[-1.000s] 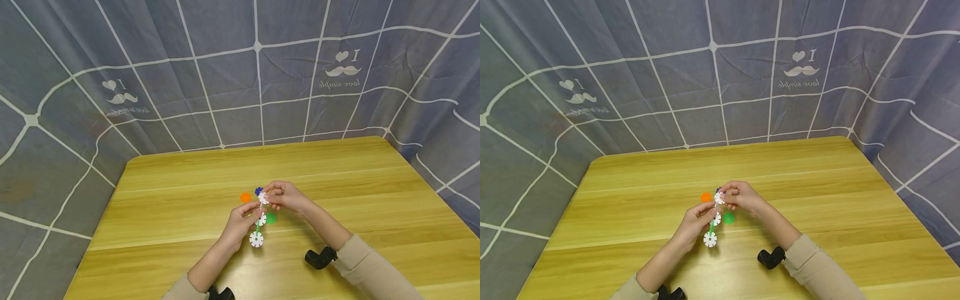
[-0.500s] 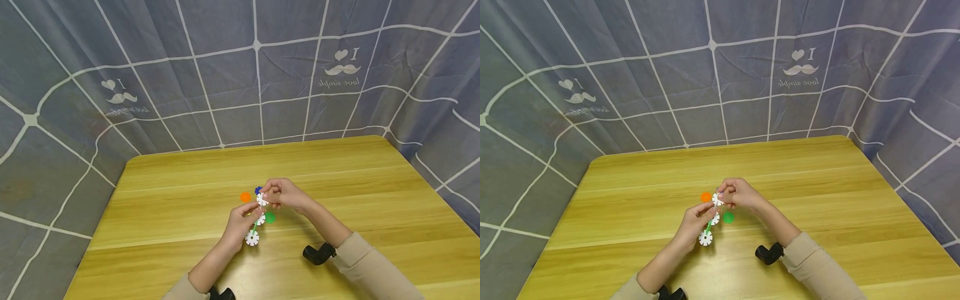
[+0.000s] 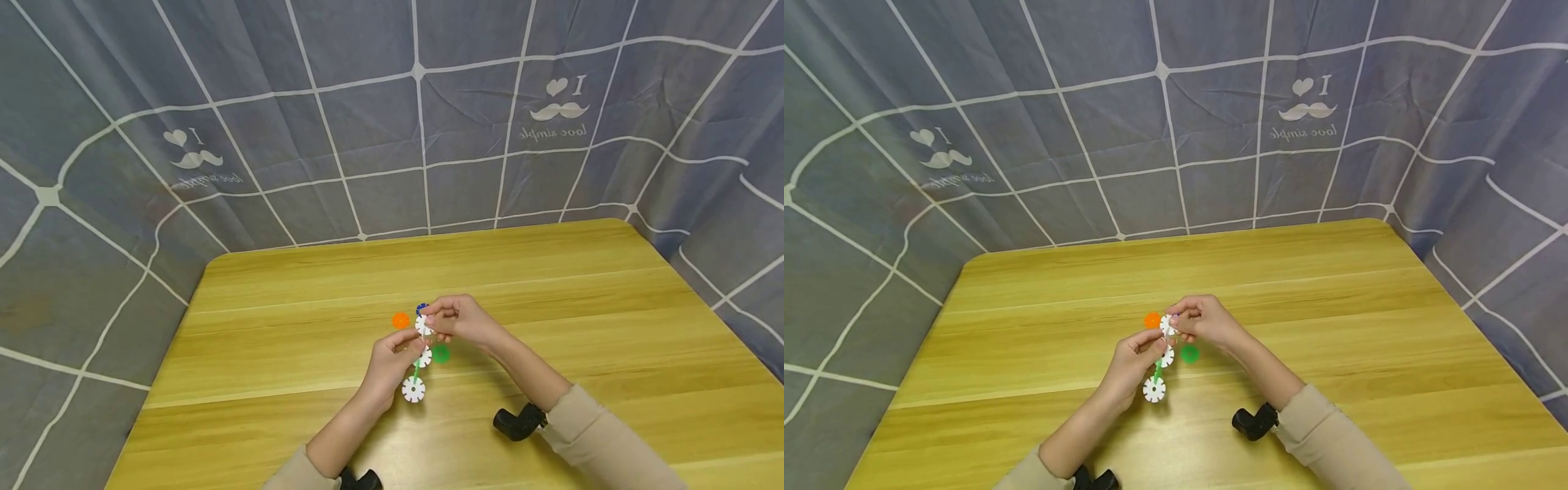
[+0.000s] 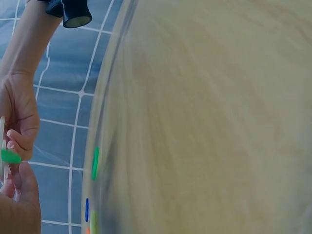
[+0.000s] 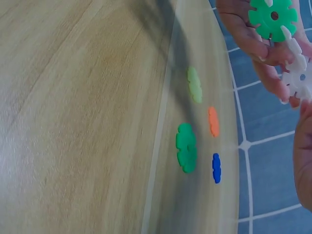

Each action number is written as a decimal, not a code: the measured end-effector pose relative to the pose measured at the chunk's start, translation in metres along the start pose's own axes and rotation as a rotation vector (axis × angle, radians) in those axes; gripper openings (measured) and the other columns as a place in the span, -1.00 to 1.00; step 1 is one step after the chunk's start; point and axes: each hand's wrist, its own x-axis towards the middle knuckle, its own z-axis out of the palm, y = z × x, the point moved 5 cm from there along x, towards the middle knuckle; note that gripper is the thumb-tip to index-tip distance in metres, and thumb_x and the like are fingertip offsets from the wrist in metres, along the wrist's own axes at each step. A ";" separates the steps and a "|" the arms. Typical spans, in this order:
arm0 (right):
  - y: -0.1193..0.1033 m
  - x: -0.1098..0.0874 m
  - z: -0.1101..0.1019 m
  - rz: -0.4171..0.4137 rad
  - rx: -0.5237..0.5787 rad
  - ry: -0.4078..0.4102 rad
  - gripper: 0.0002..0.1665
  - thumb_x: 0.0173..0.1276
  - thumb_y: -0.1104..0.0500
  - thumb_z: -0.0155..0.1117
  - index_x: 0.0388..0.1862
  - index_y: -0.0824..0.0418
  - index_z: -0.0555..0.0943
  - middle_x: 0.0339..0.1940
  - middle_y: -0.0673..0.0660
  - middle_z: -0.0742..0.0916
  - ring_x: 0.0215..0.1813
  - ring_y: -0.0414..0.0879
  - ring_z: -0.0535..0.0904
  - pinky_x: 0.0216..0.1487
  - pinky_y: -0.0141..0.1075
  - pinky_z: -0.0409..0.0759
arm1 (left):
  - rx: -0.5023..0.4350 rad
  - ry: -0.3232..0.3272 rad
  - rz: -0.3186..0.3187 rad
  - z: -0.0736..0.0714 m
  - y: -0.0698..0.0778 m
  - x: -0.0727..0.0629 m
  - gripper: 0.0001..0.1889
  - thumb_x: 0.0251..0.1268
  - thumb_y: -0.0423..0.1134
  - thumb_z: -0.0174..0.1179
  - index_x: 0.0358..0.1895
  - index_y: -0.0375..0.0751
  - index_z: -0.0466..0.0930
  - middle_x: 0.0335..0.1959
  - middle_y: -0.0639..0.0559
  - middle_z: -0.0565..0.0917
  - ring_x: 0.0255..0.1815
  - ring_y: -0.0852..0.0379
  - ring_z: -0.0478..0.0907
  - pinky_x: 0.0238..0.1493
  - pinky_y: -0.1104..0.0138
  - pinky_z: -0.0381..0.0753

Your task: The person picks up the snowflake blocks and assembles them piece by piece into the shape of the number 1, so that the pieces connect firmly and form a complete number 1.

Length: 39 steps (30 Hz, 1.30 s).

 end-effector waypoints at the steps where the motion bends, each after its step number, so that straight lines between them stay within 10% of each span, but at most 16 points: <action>1: 0.000 -0.001 0.000 0.002 0.006 -0.010 -0.67 0.41 0.46 0.13 0.10 0.63 0.51 -0.50 0.02 0.68 -0.49 -0.22 0.54 -0.44 -0.46 0.55 | -0.003 -0.003 -0.001 0.000 -0.001 0.000 -0.63 0.42 -0.38 0.17 0.16 -0.60 0.50 -0.13 -0.12 0.69 -0.28 0.26 0.56 -0.29 0.50 0.59; 39: 0.007 -0.008 0.003 0.043 0.099 -0.052 -0.53 0.41 0.48 0.08 0.26 0.66 0.35 -0.41 0.05 0.67 -0.42 -0.21 0.55 -0.37 -0.47 0.55 | -0.184 -0.022 -0.062 0.003 -0.006 0.011 -0.74 0.50 -0.39 0.06 0.06 -0.57 0.51 -0.28 -0.01 0.74 -0.31 0.25 0.67 -0.23 0.47 0.67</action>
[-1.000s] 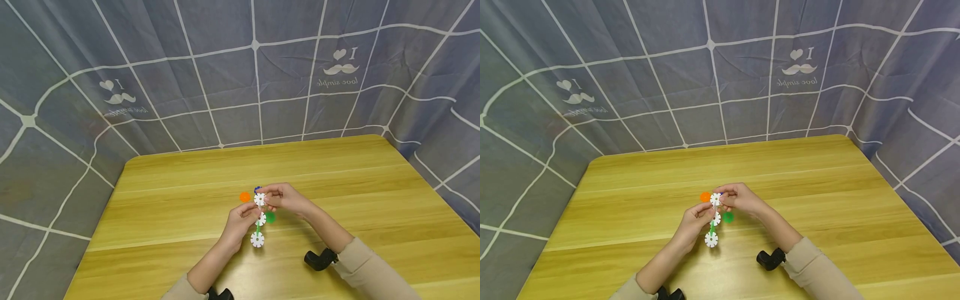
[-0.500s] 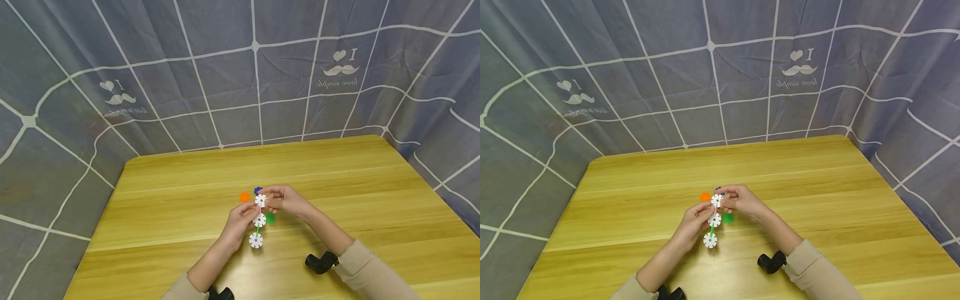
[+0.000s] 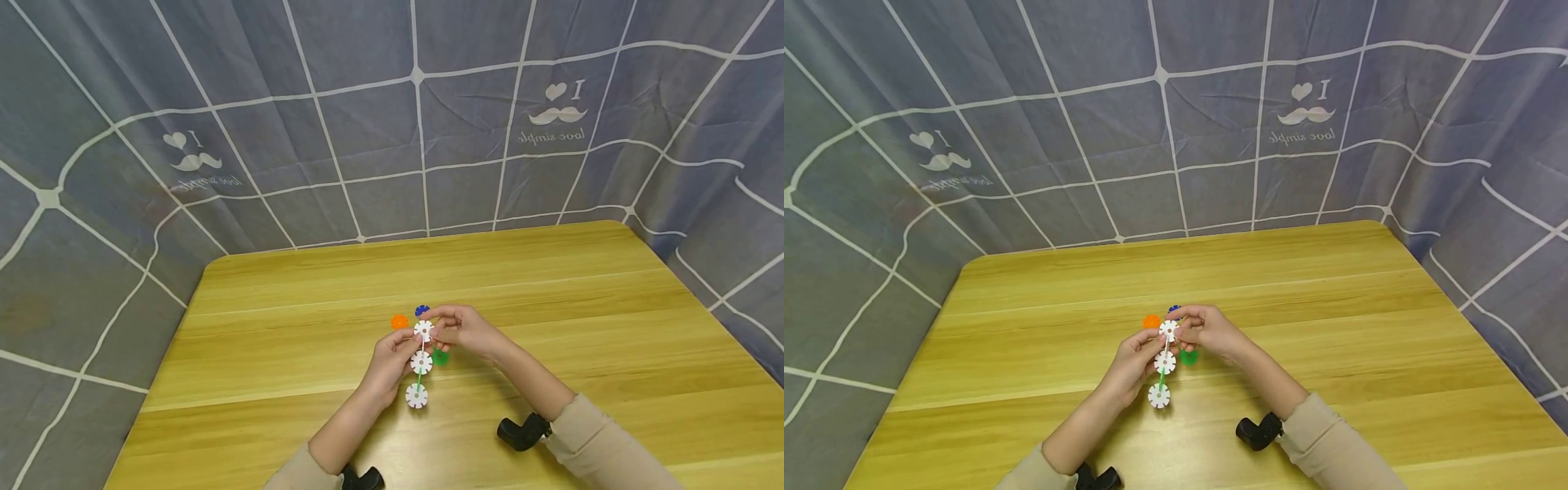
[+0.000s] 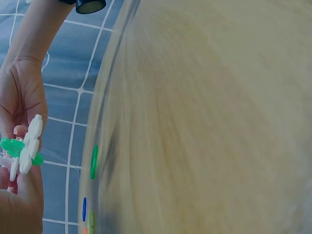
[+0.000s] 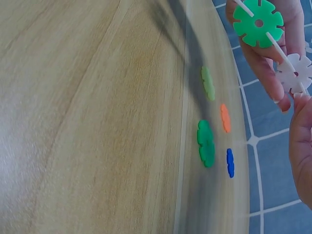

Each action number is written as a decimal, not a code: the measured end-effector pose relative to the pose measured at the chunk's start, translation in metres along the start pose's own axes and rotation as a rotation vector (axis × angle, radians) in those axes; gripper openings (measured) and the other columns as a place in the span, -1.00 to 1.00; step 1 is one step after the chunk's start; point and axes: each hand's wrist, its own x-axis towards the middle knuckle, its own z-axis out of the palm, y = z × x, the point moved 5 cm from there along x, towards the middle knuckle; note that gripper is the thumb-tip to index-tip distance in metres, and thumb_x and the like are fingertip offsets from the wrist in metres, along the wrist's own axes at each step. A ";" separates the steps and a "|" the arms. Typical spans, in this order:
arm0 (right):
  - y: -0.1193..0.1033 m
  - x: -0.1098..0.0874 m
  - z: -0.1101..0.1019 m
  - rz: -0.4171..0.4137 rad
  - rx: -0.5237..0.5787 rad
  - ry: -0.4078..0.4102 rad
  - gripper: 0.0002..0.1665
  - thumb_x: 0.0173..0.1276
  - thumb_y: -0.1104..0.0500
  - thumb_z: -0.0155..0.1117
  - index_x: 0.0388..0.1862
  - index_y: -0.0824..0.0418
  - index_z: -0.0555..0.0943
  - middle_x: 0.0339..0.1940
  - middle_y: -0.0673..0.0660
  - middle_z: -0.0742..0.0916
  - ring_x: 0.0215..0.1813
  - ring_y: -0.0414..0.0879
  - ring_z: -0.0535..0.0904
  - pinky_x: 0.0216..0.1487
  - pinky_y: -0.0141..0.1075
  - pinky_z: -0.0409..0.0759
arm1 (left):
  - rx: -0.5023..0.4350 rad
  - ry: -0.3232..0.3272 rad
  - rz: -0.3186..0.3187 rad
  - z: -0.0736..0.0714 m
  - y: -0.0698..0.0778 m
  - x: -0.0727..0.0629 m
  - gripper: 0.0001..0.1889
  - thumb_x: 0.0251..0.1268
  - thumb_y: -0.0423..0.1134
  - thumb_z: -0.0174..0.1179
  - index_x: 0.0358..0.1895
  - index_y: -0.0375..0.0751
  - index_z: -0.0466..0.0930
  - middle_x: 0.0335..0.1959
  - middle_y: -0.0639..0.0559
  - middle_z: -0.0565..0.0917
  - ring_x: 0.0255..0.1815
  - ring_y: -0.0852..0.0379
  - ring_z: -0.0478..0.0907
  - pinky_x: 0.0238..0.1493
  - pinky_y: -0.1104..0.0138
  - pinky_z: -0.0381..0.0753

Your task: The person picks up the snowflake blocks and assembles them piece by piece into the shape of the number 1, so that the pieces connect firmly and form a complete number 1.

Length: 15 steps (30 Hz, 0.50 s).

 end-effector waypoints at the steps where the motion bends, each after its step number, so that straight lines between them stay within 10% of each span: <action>1: 0.000 0.000 0.000 0.003 0.000 0.003 -0.53 0.41 0.48 0.08 0.26 0.66 0.35 -0.41 0.05 0.67 -0.42 -0.21 0.54 -0.37 -0.47 0.55 | -0.002 -0.001 0.001 0.000 0.000 0.000 -0.74 0.50 -0.39 0.06 0.06 -0.57 0.51 -0.28 -0.02 0.74 -0.31 0.25 0.67 -0.23 0.46 0.67; 15: 0.000 0.000 -0.002 0.022 0.000 0.019 -0.56 0.42 0.44 0.14 0.22 0.61 0.42 -0.39 0.05 0.68 -0.42 -0.20 0.53 -0.38 -0.46 0.55 | -0.025 -0.001 0.005 0.001 0.000 -0.002 -0.75 0.50 -0.40 0.06 0.04 -0.59 0.50 -0.29 -0.07 0.75 -0.33 0.25 0.68 -0.24 0.45 0.68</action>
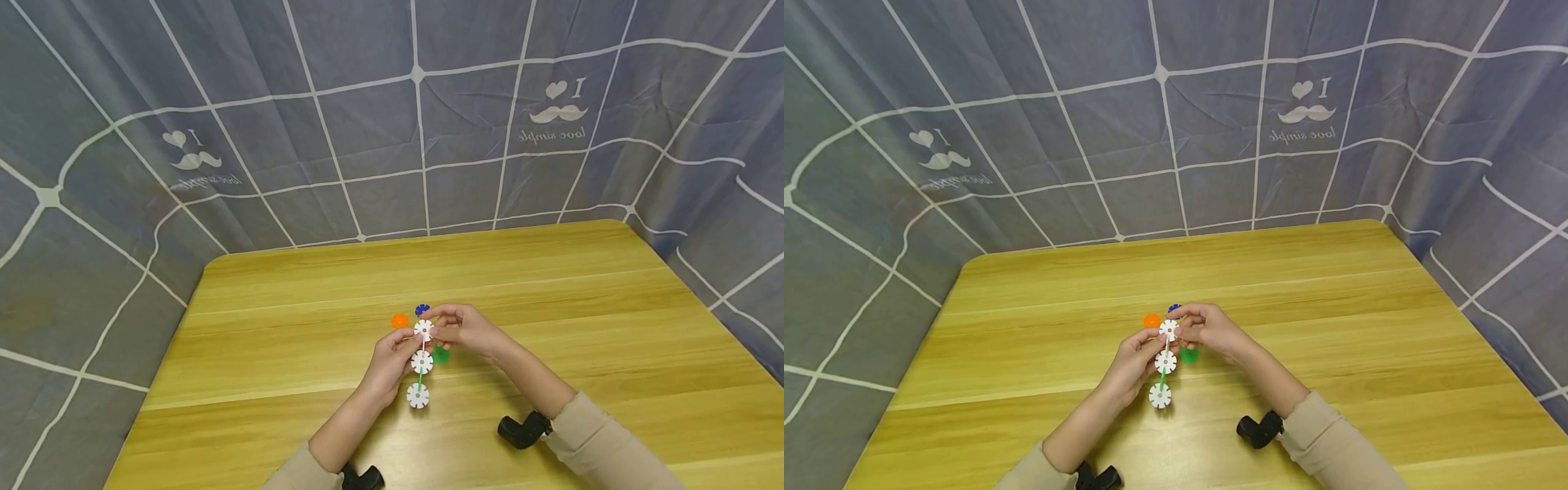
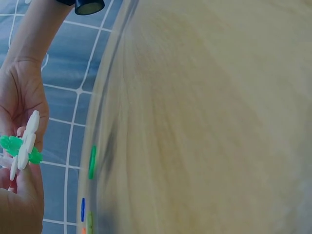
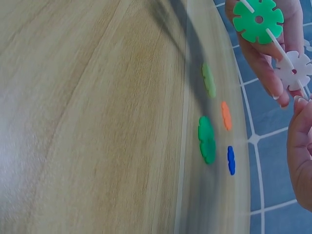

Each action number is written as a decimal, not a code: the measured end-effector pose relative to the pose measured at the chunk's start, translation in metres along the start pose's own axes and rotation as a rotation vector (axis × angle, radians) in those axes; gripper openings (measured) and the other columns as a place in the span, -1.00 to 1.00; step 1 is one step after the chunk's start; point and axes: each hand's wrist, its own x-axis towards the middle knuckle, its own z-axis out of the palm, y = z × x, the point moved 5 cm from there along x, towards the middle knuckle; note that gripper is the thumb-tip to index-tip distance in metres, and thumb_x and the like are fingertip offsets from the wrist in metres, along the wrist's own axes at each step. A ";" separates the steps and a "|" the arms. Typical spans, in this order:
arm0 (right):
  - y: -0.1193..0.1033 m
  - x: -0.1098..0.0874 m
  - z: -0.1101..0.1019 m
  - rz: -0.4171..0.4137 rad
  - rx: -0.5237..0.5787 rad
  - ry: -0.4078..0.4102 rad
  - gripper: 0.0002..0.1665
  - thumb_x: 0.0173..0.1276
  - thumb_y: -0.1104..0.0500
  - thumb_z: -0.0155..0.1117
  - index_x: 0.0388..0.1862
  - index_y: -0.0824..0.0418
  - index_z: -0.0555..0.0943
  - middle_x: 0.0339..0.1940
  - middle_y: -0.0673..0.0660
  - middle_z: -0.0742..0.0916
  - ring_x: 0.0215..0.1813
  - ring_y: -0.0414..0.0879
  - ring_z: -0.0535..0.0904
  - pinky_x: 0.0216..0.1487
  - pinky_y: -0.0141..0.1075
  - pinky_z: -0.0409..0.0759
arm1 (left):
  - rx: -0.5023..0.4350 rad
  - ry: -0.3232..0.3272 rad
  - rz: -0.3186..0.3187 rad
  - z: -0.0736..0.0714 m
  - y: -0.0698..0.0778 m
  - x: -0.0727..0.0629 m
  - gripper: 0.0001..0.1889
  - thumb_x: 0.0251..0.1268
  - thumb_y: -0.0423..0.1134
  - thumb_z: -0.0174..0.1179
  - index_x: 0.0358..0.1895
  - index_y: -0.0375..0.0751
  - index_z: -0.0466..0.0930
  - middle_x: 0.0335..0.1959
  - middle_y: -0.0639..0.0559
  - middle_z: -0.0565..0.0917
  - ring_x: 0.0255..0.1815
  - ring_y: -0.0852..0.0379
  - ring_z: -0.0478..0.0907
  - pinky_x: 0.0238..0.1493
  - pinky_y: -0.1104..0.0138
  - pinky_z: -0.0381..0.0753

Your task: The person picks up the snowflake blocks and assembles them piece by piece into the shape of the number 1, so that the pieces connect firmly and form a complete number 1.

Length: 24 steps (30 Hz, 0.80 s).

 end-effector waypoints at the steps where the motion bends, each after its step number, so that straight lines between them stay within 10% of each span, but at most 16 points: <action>1: 0.000 0.000 -0.001 0.003 -0.002 0.004 -0.57 0.42 0.43 0.14 0.22 0.61 0.42 -0.39 0.05 0.68 -0.42 -0.20 0.53 -0.37 -0.45 0.56 | -0.001 -0.001 0.000 0.000 0.000 0.000 -0.75 0.50 -0.40 0.06 0.04 -0.58 0.50 -0.28 -0.08 0.75 -0.32 0.24 0.68 -0.23 0.45 0.68; 24: 0.023 -0.002 -0.017 0.057 -0.046 0.066 -0.49 0.31 0.40 0.27 0.21 0.58 0.45 -0.25 0.16 0.65 -0.30 -0.11 0.59 -0.22 -0.37 0.67 | -0.002 0.024 0.001 -0.005 -0.001 0.000 -0.80 0.49 -0.43 0.06 -0.01 -0.54 0.53 -0.21 -0.14 0.75 -0.28 0.22 0.69 -0.16 0.41 0.69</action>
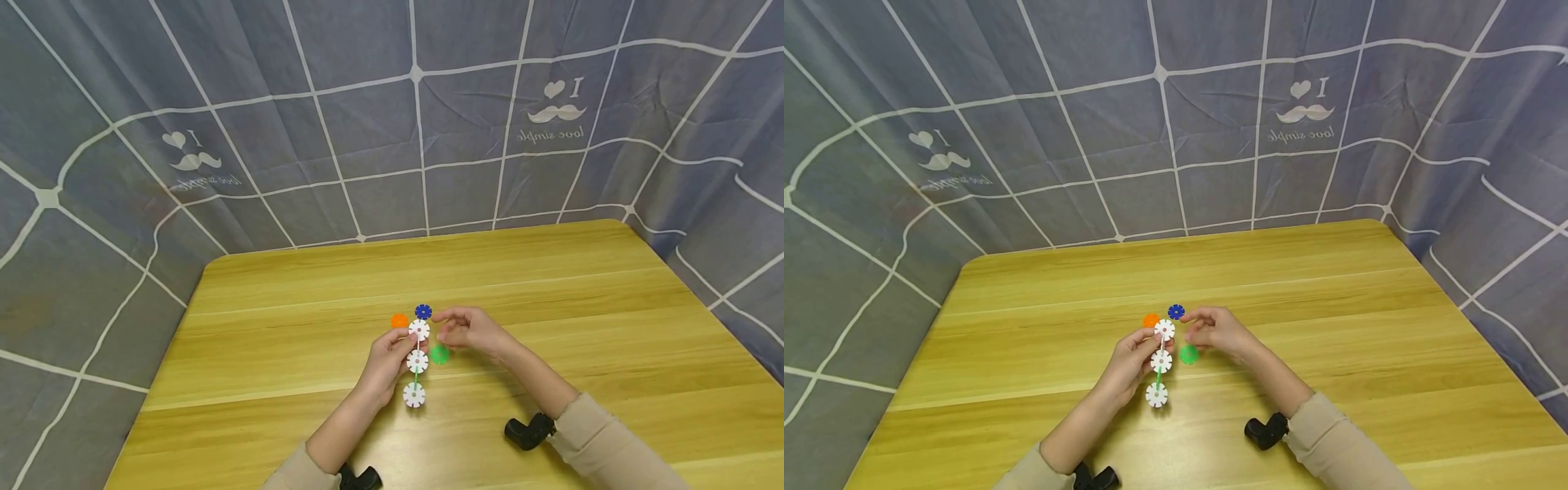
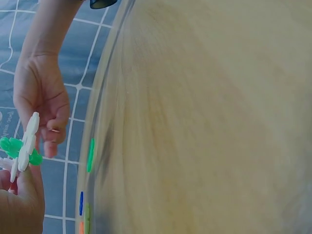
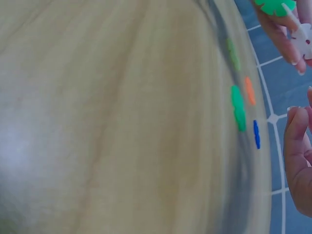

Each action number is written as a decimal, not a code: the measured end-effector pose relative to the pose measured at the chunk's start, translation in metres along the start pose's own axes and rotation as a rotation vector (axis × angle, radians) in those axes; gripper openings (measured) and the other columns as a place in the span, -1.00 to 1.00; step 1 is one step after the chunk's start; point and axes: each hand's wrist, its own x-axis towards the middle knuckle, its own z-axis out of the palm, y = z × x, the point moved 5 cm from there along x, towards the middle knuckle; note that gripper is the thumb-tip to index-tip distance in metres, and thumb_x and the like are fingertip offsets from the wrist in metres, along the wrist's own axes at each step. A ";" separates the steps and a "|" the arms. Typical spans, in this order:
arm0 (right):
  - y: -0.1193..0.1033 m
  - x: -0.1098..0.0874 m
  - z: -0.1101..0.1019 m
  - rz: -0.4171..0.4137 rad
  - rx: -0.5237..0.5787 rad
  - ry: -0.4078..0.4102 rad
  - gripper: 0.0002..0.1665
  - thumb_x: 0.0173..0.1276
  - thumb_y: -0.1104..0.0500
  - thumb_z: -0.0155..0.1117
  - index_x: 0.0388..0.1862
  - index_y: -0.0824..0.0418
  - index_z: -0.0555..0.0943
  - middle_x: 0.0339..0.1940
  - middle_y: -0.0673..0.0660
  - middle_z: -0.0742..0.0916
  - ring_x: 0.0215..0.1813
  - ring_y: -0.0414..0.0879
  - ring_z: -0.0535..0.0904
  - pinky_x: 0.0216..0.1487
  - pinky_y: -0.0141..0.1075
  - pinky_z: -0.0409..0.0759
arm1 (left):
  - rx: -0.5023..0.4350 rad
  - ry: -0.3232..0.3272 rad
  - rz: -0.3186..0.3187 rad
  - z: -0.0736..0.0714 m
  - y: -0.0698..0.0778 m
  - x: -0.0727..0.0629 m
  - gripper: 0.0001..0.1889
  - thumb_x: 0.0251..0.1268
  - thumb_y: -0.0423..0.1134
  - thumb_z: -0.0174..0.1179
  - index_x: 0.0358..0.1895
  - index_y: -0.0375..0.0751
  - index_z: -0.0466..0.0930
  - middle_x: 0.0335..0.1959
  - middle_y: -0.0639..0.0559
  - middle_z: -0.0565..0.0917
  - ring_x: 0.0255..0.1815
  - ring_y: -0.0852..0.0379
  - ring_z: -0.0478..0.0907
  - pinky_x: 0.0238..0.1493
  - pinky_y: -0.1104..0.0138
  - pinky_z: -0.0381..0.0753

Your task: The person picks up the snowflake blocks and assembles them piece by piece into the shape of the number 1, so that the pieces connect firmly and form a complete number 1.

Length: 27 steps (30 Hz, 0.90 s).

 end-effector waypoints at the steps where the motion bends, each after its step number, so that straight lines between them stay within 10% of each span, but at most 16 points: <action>1: 0.002 0.000 0.000 0.004 -0.004 0.001 -0.48 0.29 0.42 0.27 0.21 0.58 0.45 -0.26 0.15 0.65 -0.31 -0.12 0.58 -0.24 -0.38 0.66 | 0.003 0.001 -0.001 0.000 0.000 0.000 -0.79 0.49 -0.43 0.06 0.00 -0.55 0.53 -0.21 -0.14 0.75 -0.28 0.22 0.69 -0.17 0.41 0.69; 27: 0.016 0.011 0.011 -0.064 -0.438 0.000 -0.57 0.00 0.45 0.53 -0.09 0.44 0.65 -0.47 0.07 0.52 -0.38 -0.11 0.36 -0.41 -0.38 0.37 | -0.007 -0.001 -0.010 -0.001 0.000 0.000 -0.70 0.48 -0.43 0.06 0.16 -0.52 0.39 -0.27 -0.12 0.73 -0.29 0.19 0.70 -0.20 0.42 0.69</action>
